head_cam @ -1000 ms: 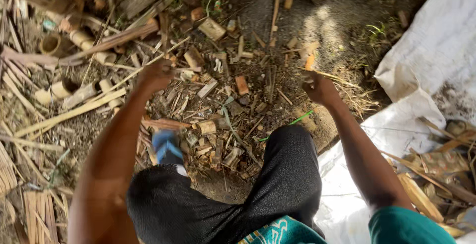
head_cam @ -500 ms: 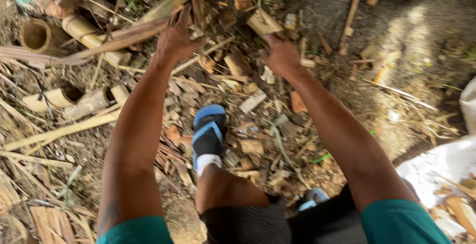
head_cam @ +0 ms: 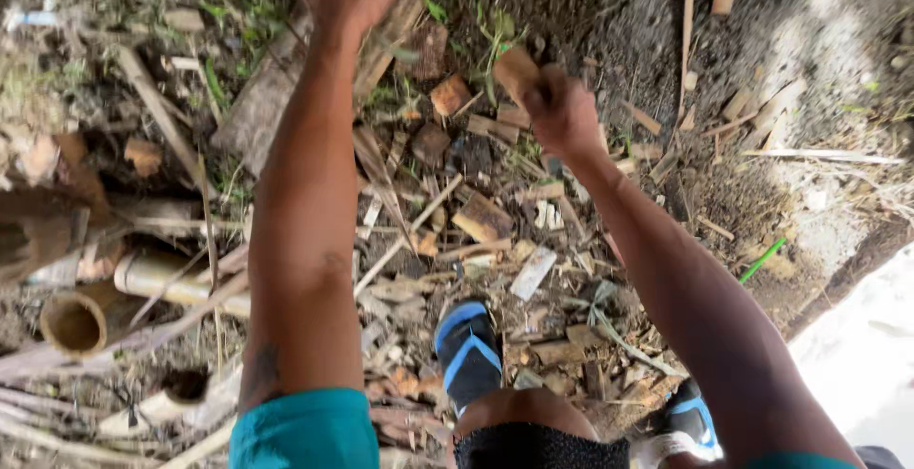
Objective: The person carries a white sack across a pile of bamboo poles and places it on the ground. They then use a broom to sweep wood chips and debris into the sack while sitting on the ground.
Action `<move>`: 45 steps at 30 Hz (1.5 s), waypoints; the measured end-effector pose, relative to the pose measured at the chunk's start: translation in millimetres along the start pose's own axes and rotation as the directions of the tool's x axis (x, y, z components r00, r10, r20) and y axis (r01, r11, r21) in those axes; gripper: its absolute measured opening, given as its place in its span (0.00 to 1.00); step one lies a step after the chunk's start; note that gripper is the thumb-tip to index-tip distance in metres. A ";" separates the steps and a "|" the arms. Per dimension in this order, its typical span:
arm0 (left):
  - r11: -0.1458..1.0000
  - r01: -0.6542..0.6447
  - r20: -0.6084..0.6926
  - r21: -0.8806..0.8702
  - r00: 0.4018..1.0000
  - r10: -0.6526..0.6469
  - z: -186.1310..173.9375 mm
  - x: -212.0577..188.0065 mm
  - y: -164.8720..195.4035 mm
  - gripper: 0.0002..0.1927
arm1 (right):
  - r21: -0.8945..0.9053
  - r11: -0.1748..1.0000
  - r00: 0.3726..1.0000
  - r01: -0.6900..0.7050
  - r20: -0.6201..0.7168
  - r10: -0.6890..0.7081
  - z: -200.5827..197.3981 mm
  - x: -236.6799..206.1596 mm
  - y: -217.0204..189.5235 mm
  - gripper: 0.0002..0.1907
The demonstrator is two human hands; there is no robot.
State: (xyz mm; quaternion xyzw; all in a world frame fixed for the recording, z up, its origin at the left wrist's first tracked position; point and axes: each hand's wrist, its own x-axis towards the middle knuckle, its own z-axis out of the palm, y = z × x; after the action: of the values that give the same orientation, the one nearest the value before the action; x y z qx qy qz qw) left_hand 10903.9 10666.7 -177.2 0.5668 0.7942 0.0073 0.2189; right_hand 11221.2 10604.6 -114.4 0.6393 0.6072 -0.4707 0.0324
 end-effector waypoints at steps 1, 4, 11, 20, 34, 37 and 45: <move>0.999 -0.038 -0.045 0.005 0.998 0.039 1.5 -1.4 2.6 0.71 | 0.267 0.964 0.998 0.001 -0.061 0.015 -9.4 13.9 -8.6 0.16; 0.998 -0.049 0.030 -0.048 0.998 0.051 0.5 -18.8 9.5 0.77 | 0.807 0.585 0.979 0.080 -0.173 0.106 -30.0 69.4 -41.6 0.19; 0.986 -0.044 0.091 -0.163 0.994 0.059 -18.9 -28.7 5.3 0.69 | 0.767 0.594 0.944 0.242 -0.328 0.038 -22.7 157.0 -106.3 0.19; 0.959 -0.078 -0.145 -0.272 0.989 0.039 24.7 -32.7 -17.3 0.54 | 0.071 0.997 0.928 -0.021 -0.369 0.045 -6.3 178.2 -148.6 0.14; 0.997 -0.047 -0.012 -0.068 0.999 0.046 8.0 -14.5 -36.7 0.60 | 0.754 0.656 0.995 0.035 -0.090 0.051 -99.5 18.8 38.9 0.28; 0.988 0.004 0.069 -0.156 0.998 0.007 -3.8 -23.4 -44.9 0.58 | 0.515 0.855 0.995 -0.064 -0.030 0.093 -129.9 -40.3 104.6 0.31; 0.768 -0.634 -0.166 -0.090 0.770 0.616 -98.8 -95.1 129.5 0.49 | 0.686 0.719 0.979 -0.110 -0.050 0.197 -182.5 -202.8 260.4 0.30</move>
State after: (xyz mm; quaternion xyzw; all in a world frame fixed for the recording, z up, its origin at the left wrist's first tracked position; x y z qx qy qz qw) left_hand 11009.8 10650.4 -21.9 0.7803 0.5698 0.1716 0.1923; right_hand 11570.6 10497.4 -21.2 0.6819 0.3386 -0.6163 -0.2011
